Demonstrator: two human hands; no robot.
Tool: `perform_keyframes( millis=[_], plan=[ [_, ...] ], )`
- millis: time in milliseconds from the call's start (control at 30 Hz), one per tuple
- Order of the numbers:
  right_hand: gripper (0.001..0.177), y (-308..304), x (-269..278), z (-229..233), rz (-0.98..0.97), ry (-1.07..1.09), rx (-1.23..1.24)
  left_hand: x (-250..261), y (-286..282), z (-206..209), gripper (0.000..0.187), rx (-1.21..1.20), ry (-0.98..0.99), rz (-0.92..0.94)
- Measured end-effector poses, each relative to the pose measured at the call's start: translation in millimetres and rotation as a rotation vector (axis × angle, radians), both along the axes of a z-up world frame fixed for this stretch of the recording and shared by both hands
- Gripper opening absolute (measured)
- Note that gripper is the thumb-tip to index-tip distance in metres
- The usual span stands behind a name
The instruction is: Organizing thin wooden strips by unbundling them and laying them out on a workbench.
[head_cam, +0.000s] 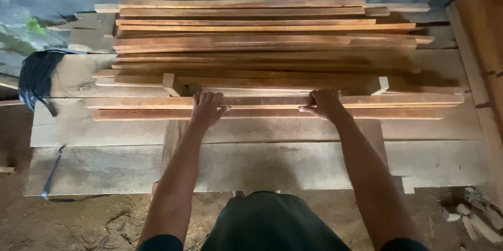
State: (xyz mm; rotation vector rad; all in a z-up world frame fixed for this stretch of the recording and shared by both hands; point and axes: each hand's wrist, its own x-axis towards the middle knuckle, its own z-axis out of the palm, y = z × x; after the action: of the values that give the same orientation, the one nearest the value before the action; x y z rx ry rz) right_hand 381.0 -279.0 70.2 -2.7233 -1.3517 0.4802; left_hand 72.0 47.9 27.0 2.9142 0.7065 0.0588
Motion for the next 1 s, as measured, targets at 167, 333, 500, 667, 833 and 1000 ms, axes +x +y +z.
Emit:
perform_keyframes(
  millis=[167, 333, 500, 667, 833, 1000],
  plan=[
    [0.039, 8.2, 5.7, 17.3, -0.028, 0.129, -0.152, 0.2, 4.6, 0.7, 0.05, -0.089, 0.051, 0.023],
    [0.059, 10.0, 22.7, 0.2, 0.022, 0.112, -0.263, 4.6, -1.2, 46.4, 0.057, -0.319, 0.155, 0.072],
    [0.082, 16.4, 20.8, 21.5, 0.013, 0.158, -0.38, 22.3, -6.3, 61.0, 0.069, -0.418, 0.21, 0.136],
    [0.084, 29.8, -26.0, 140.1, -0.08, 0.417, -0.318, 41.8, -1.2, 48.2, 0.082, -0.429, 0.377, 0.275],
    [0.07, 37.8, -27.1, 153.9, -0.144, 0.473, -0.154, 48.8, 7.7, 34.6, 0.094, -0.427, 0.403, 0.256],
    [0.069, 50.5, 27.9, 59.7, -0.162, 0.492, -0.022, 66.7, 55.0, -13.3, 0.072, -0.462, 0.325, 0.258]
  ],
)
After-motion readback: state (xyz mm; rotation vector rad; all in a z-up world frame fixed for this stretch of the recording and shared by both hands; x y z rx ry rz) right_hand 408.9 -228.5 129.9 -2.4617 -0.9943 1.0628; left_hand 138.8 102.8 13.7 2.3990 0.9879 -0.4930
